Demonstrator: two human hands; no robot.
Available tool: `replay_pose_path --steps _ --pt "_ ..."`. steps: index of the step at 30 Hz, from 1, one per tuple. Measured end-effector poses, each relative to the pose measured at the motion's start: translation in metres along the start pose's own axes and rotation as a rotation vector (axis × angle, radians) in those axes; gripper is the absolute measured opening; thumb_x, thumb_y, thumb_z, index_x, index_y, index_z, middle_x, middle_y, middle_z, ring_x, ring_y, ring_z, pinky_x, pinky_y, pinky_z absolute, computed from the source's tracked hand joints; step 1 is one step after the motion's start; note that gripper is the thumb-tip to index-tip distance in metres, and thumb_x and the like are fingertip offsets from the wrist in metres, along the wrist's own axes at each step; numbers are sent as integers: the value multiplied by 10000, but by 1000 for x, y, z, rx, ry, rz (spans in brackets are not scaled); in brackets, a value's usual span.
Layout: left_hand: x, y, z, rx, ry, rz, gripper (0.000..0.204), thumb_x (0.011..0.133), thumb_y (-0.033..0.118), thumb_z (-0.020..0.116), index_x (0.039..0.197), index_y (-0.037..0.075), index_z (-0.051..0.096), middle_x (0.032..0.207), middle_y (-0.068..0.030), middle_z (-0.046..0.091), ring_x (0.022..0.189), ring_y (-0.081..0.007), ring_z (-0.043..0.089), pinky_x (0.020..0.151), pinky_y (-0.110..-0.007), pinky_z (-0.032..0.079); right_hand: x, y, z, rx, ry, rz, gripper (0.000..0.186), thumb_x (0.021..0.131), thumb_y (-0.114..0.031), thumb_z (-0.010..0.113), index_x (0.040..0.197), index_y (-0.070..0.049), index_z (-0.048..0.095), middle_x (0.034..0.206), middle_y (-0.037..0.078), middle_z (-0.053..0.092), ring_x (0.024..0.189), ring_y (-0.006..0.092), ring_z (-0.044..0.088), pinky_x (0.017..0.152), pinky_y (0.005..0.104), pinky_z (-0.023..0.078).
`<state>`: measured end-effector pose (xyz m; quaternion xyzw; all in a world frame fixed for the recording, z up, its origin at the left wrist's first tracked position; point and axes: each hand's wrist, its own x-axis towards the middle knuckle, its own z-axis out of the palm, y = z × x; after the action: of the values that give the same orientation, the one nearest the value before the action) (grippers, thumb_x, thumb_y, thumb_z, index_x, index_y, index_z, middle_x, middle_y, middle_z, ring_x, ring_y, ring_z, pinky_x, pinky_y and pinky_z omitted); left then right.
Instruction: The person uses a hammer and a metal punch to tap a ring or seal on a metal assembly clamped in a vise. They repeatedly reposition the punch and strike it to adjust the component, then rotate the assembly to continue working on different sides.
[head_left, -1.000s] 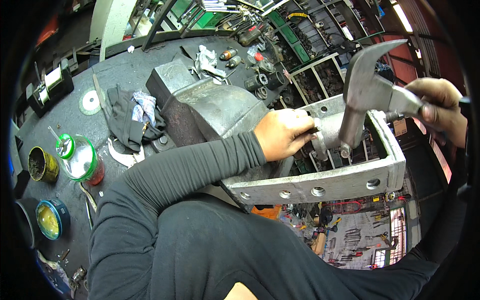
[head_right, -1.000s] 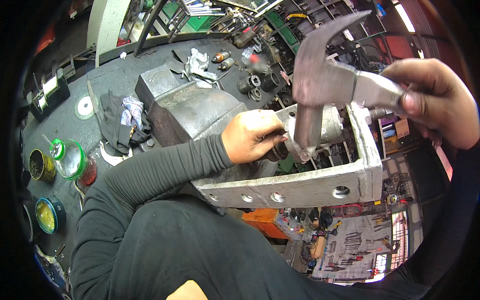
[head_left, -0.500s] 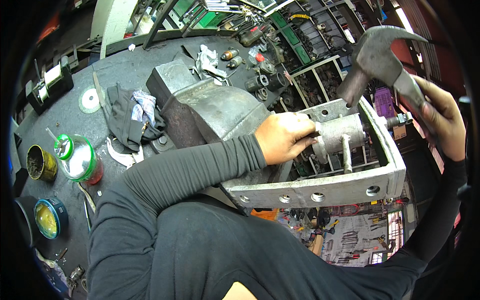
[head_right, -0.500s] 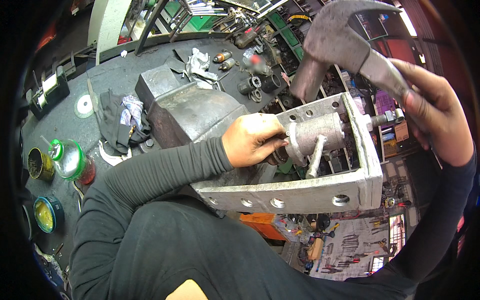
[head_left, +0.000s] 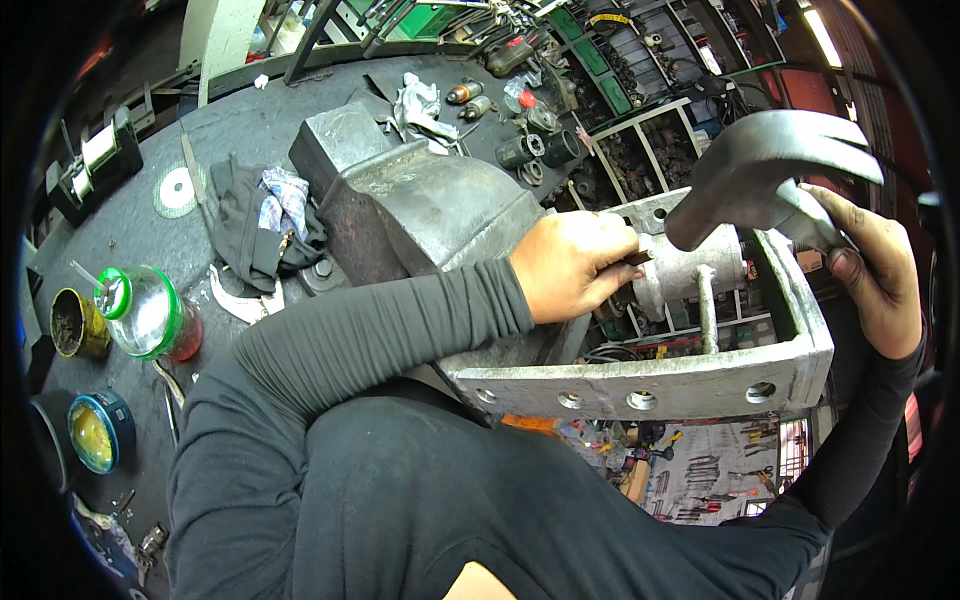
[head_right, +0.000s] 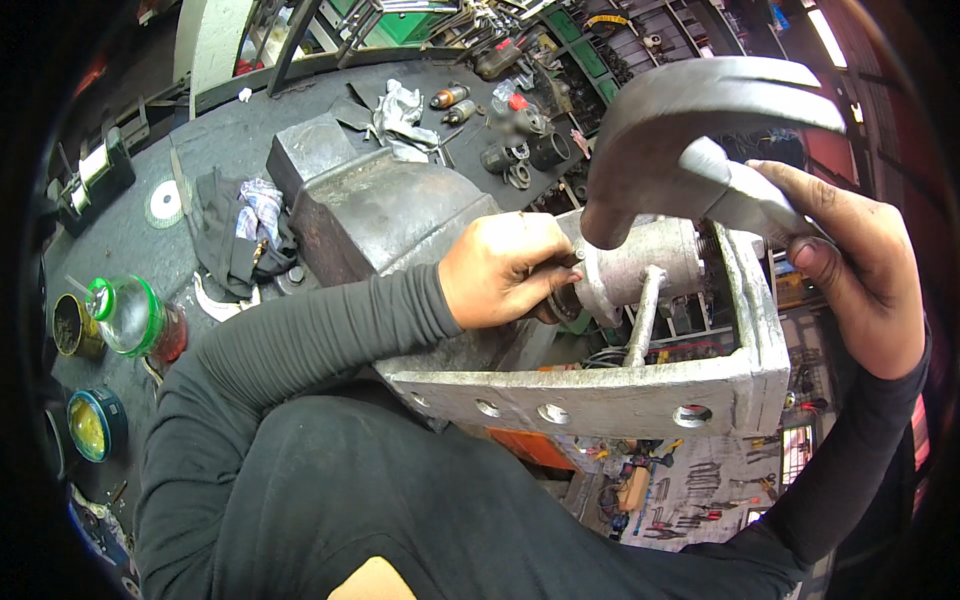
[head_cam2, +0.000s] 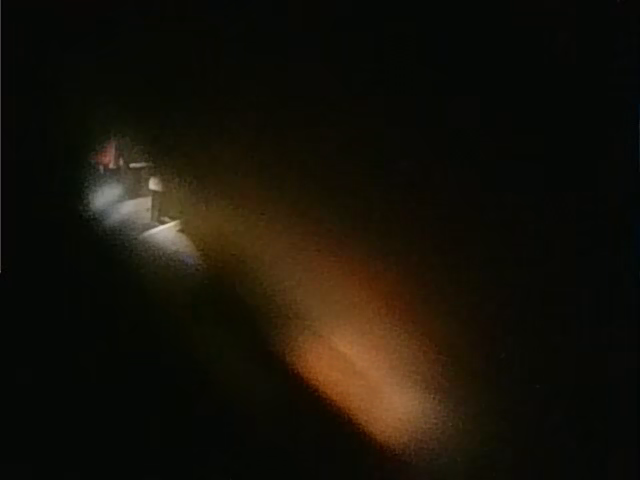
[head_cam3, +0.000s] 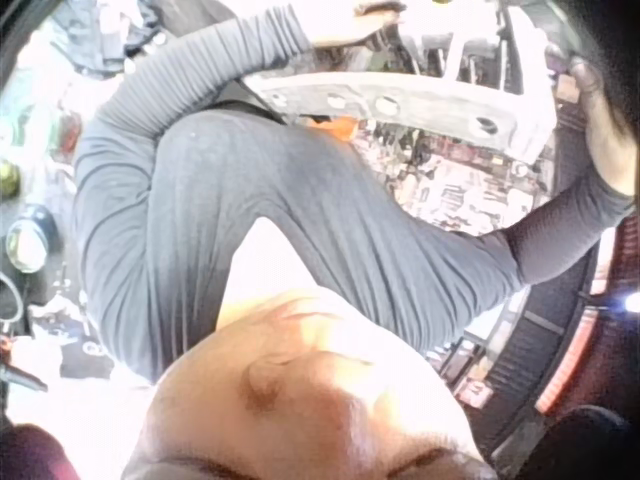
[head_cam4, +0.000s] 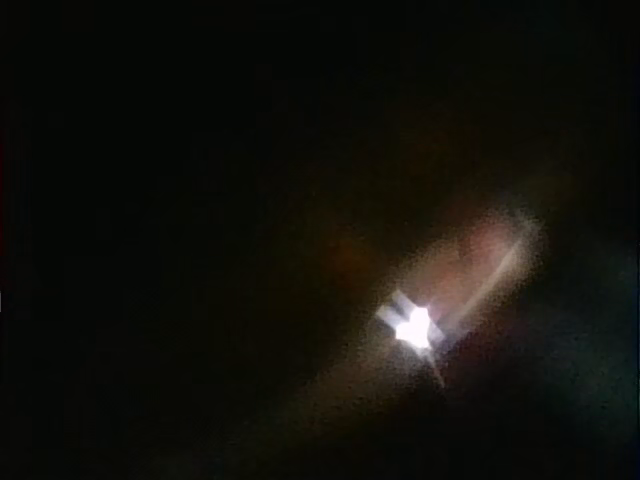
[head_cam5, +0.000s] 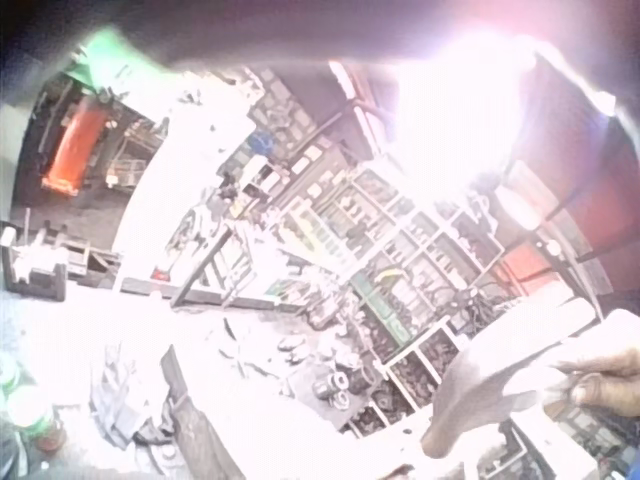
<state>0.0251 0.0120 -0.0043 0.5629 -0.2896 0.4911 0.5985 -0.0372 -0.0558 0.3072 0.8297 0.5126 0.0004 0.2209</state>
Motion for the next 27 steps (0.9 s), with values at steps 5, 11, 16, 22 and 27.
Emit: replay_pose_path --steps 5,11,16,22,27 --pt "-3 2 0 -18 -6 -16 165 742 116 683 852 40 586 748 -115 573 692 -317 574 609 -373 463 -11 4 2 -187 24 -85 396 778 -113 571 1125 78 562 953 205 637 854 314 640 788 327 463" --pt "4 -2 -2 31 -23 21 155 743 91 673 860 39 585 749 -116 576 695 -312 580 612 -373 463 6 7 11 -122 -98 -39 433 716 12 562 1149 39 568 763 170 588 635 283 566 599 330 440" --pt "-6 1 2 -13 -33 -28 146 732 81 671 846 39 591 749 -111 573 687 -304 575 609 -368 460 -21 4 13 43 84 71 423 822 -109 527 1191 97 515 1055 209 620 935 253 625 855 288 436" --pt "-3 0 -4 44 39 -15 149 712 78 693 816 42 593 747 -90 575 730 -277 554 658 -356 450 -18 6 7 -60 54 2 439 818 -124 538 1199 93 514 1076 210 618 954 253 626 868 287 434" --pt "-3 1 -7 35 9 -6 163 706 90 707 812 39 593 745 -93 577 705 -280 554 637 -360 450 -3 6 15 -11 -53 1 440 753 -59 546 1173 71 547 977 203 638 847 274 640 780 291 459"
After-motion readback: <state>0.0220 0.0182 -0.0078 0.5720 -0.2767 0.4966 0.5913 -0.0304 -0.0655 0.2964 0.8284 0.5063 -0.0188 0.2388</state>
